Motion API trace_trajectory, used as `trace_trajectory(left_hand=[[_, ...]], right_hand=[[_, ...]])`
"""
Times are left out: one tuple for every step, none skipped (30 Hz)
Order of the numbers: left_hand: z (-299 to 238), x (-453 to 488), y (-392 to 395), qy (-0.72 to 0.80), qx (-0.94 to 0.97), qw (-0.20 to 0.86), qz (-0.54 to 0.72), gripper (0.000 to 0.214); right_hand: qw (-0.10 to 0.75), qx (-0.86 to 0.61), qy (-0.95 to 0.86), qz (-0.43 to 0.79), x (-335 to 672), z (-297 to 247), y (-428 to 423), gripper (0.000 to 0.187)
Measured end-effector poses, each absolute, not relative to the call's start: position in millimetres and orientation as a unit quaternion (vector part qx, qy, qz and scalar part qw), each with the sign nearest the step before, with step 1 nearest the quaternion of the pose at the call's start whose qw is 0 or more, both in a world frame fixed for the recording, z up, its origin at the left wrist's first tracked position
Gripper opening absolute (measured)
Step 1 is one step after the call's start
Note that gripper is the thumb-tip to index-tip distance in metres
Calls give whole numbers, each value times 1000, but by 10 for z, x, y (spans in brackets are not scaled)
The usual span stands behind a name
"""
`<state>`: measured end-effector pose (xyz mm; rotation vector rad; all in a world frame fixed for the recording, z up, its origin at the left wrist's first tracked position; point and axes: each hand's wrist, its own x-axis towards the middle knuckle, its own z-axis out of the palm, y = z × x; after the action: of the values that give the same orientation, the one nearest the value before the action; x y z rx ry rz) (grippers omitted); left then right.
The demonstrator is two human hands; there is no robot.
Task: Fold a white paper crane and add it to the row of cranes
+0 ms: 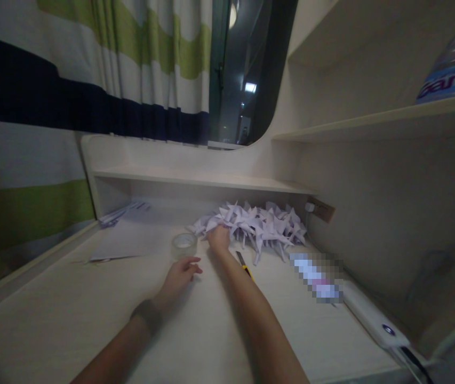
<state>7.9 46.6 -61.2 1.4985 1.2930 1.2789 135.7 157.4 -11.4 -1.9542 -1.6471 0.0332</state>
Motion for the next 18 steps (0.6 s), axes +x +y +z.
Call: trace_trajectory(left_hand=[[-611, 77, 467, 507, 590, 381, 501, 36], [-608, 73, 468, 505, 592, 379, 501, 36], [-603, 70, 466, 502, 594, 378, 503, 37], [-592, 65, 460, 498, 595, 377, 505, 37], [-576, 61, 450, 496, 595, 379, 506, 37], [-555, 58, 434, 495, 595, 381, 505, 38], [-528, 57, 414, 497, 595, 382, 502, 38], [-499, 58, 390, 503, 596, 381, 497, 39], [-468, 62, 364, 512, 597, 377, 489, 39], [-439, 70, 335, 519, 600, 370, 483, 39], [-413, 81, 307, 524, 602, 366, 478, 39], [-393, 94, 281, 526, 604, 365, 475, 39], [-378, 110, 258, 525, 606, 366, 473, 39], [-370, 127, 240, 521, 609, 367, 472, 40], [-367, 143, 227, 517, 614, 367, 470, 41], [-369, 158, 219, 513, 621, 364, 467, 41], [-373, 169, 213, 512, 631, 357, 460, 41], [-377, 178, 208, 513, 643, 347, 451, 40]], right_hand=[[284, -729, -622, 9, 1361, -103, 1555, 24], [280, -725, -629, 4, 1367, -92, 1529, 23], [276, -720, -637, -2, 1376, -81, 1494, 23], [273, -713, -646, -8, 1390, -75, 1446, 24], [269, -704, -657, -16, 1410, -74, 1385, 24], [266, -693, -669, -23, 1440, -80, 1308, 25], [262, -682, -682, -30, 1481, -92, 1216, 25], [257, -670, -695, -37, 1537, -109, 1110, 25], [253, -658, -708, -43, 1613, -129, 992, 26], [249, -648, -718, -47, 1710, -145, 866, 27], [244, -633, -733, -54, 1832, -155, 737, 29], [245, -608, -751, -80, 1979, -155, 608, 31], [257, -600, -750, -109, 2151, -142, 485, 33], [267, -608, -736, -132, 2347, -117, 371, 32], [279, -628, -710, -153, 2561, -83, 267, 30], [285, -649, -686, -165, 2787, -45, 176, 30], [282, -667, -668, -171, 3018, -8, 97, 31], [277, -683, -652, -176, 3245, 20, 30, 32]])
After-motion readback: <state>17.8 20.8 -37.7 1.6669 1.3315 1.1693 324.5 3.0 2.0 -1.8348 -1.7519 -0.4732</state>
